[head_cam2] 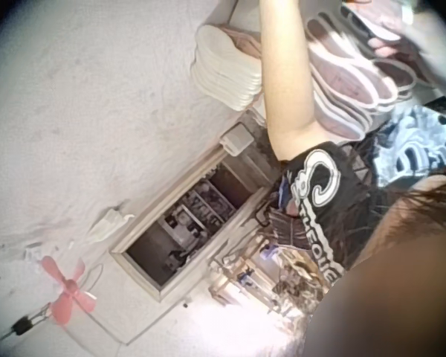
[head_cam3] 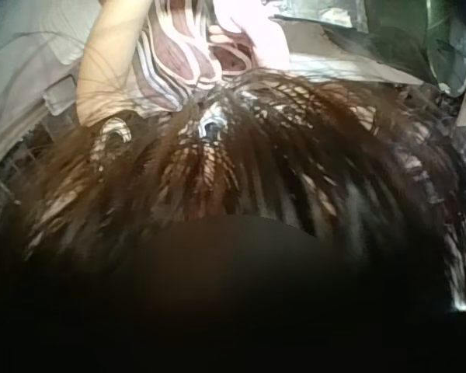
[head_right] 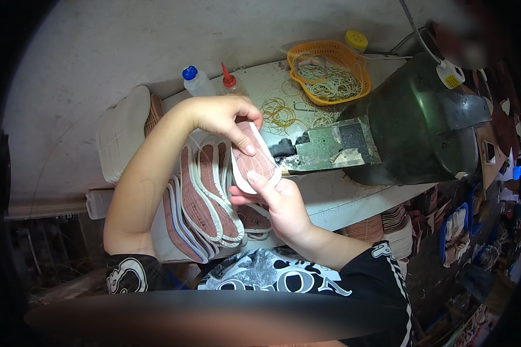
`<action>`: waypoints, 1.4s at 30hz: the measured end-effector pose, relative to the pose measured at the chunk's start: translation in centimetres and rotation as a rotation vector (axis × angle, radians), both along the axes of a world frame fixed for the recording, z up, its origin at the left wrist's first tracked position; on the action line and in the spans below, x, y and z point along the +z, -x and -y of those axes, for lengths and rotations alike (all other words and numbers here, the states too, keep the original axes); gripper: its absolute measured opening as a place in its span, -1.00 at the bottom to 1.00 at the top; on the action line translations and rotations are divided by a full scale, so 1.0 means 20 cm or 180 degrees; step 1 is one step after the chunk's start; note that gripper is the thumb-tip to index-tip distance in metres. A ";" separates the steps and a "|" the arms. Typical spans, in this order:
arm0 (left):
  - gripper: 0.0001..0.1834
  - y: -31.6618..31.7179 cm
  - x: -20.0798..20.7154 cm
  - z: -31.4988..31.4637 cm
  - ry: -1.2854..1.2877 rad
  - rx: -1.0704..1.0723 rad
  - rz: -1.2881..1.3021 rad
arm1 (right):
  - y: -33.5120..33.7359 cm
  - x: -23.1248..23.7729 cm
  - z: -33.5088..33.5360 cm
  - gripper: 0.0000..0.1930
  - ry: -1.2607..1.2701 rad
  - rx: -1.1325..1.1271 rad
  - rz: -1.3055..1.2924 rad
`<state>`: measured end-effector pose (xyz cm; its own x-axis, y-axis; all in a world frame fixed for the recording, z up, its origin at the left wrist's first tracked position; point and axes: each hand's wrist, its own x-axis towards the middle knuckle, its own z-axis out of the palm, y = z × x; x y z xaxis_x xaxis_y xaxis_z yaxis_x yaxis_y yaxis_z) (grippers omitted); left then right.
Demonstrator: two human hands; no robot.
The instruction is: Inspecting and sorting various shoe insoles and soles on a workbench in a footwear factory.
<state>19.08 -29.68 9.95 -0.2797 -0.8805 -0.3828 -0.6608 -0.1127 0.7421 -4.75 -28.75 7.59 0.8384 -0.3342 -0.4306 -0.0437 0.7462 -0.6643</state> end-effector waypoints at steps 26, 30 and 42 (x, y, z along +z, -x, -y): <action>-0.64 0.48 0.04 -0.44 -0.1213 0.2345 -0.0963 | 0.12 -0.01 0.13 -0.68 0.0100 0.0613 0.0081; -0.52 0.61 0.12 -0.42 -0.1419 0.2497 -0.1078 | 0.23 -0.04 0.15 -0.72 0.0369 0.1135 0.0188; -0.55 0.56 0.06 -0.46 -0.0917 0.2849 -0.1012 | 0.19 -0.04 0.08 -0.75 -0.0264 0.0902 0.1061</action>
